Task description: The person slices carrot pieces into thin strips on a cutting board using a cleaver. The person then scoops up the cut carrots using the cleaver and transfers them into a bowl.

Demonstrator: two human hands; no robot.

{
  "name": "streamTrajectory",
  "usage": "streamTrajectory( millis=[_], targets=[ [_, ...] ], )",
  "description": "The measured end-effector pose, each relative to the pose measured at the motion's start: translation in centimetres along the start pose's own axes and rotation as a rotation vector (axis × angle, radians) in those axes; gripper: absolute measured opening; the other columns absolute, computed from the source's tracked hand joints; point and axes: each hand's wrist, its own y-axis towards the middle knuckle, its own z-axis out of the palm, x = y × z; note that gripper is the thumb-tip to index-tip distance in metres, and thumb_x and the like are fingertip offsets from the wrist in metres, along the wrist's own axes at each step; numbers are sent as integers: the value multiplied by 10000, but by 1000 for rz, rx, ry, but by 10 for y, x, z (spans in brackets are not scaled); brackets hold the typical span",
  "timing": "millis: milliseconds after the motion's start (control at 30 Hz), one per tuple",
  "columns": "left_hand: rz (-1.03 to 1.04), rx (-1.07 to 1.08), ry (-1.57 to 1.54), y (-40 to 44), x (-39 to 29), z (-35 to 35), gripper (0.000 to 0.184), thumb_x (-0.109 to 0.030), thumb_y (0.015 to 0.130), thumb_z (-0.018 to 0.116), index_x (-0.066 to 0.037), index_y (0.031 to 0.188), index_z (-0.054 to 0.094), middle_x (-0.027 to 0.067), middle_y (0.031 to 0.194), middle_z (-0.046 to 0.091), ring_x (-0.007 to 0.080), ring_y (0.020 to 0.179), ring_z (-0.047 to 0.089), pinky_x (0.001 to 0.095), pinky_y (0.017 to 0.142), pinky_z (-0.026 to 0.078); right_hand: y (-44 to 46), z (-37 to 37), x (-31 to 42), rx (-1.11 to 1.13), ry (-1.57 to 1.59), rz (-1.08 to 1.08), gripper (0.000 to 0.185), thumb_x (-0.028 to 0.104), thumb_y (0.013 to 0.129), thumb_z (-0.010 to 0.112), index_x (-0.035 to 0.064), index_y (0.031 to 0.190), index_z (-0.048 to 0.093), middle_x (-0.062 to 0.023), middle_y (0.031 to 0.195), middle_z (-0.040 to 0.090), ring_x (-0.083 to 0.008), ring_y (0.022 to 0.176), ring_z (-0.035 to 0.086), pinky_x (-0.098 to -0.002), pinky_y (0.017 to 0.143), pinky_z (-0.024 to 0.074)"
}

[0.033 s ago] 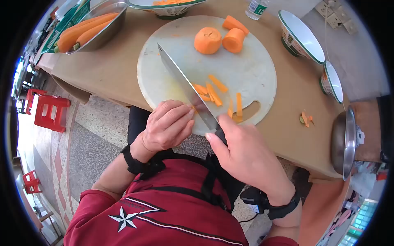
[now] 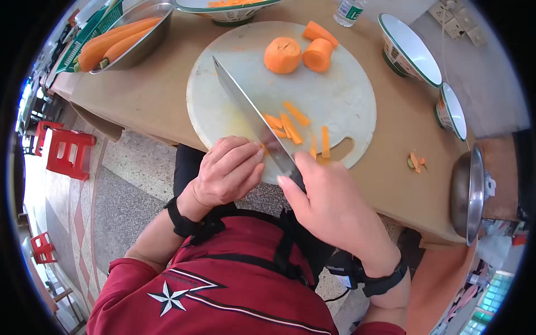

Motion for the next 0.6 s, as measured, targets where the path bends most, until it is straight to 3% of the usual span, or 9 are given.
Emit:
streamTrajectory(
  millis=[33, 167, 233, 600],
  targets=[
    [-1, -3, -3, 1, 0, 0, 258, -8, 706, 740, 53, 949, 683, 127, 964, 647, 282, 849, 641, 371, 728, 534, 4, 0, 0, 1, -31, -12, 253, 192, 914, 644, -37, 995, 571, -161, 619, 538, -256, 520, 498, -366, 521, 396],
    [5, -4, 7, 1, 2, 0, 257, -1, 701, 739, 54, 946, 682, 130, 961, 648, 281, 849, 640, 372, 725, 535, 14, -1, 4, -10, -21, -3, 237, 184, 918, 641, -30, 914, 539, -144, 594, 478, -203, 509, 428, -349, 499, 366],
    [20, -11, 0, 0, 2, 0, 260, 1, 700, 737, 56, 948, 681, 132, 964, 648, 282, 853, 638, 373, 726, 536, 11, -4, 9, 7, 63, 83, 242, 162, 904, 638, -48, 888, 520, -226, 580, 524, -409, 534, 552, -438, 507, 404],
    [19, -11, 9, 0, 1, 1, 255, 4, 696, 736, 54, 940, 683, 131, 961, 649, 281, 855, 636, 367, 725, 536, -17, -10, 5, 8, 13, 63, 279, 174, 906, 660, -36, 859, 482, -215, 562, 490, -381, 507, 535, -420, 487, 381]
  ],
)
